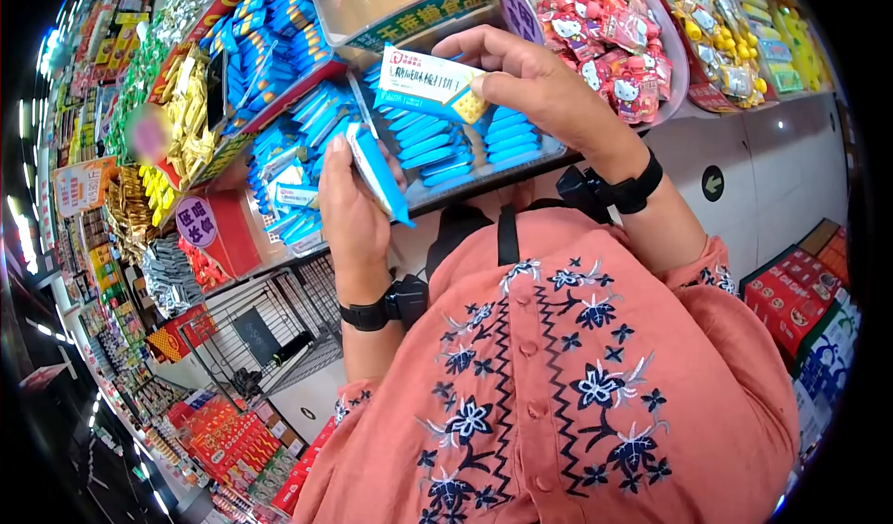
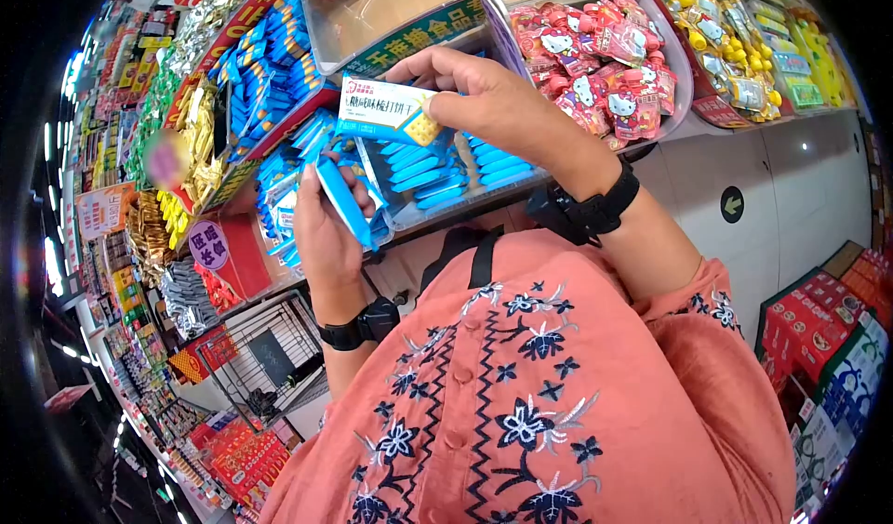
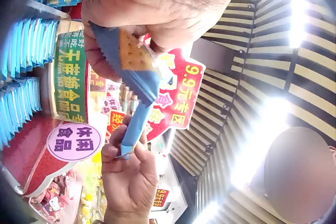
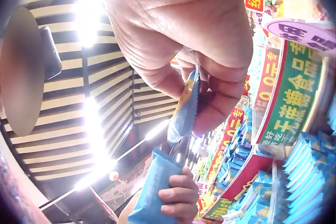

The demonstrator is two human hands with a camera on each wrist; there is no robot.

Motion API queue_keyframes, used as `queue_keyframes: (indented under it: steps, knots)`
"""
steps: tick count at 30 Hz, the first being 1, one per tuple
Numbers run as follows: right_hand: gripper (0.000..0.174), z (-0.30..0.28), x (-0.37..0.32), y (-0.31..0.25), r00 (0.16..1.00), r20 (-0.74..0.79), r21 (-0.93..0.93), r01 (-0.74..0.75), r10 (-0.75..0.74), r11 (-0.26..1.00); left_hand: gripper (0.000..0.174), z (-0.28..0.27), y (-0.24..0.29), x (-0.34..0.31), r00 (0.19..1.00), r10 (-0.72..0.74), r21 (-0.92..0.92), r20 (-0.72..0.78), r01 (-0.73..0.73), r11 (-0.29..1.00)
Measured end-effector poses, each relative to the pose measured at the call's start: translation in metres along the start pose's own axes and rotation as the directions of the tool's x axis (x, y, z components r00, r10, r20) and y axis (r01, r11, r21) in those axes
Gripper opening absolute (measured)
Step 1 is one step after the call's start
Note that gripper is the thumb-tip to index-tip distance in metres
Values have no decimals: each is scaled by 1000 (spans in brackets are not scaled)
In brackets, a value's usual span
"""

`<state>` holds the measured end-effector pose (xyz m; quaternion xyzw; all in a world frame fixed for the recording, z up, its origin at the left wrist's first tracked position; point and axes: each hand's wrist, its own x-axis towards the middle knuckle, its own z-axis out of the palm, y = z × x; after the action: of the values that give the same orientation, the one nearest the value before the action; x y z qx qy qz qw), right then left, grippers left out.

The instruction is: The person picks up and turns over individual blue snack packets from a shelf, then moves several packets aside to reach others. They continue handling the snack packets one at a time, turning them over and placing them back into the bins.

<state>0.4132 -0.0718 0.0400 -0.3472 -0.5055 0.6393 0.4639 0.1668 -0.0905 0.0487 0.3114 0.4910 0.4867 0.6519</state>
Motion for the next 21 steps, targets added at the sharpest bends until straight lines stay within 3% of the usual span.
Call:
queue_keyframes:
  steps: [2, 11, 21]
  knots:
    - [43, 2, -2, -5, 1000, -15, -34, -16, 15, 999, 39, 2, 1, 0, 998, -31, -32, 59, 33, 999]
    - [38, 3, -2, -1, 999, 6, -136, 48, -48, 990, 54, 13, 5, 0, 998, -1, 107, 59, -5, 994]
    - [38, 8, -1, -2, 999, -11, -134, 39, -41, 990, 52, 8, 1, -1, 997, -36, 60, 71, 31, 998]
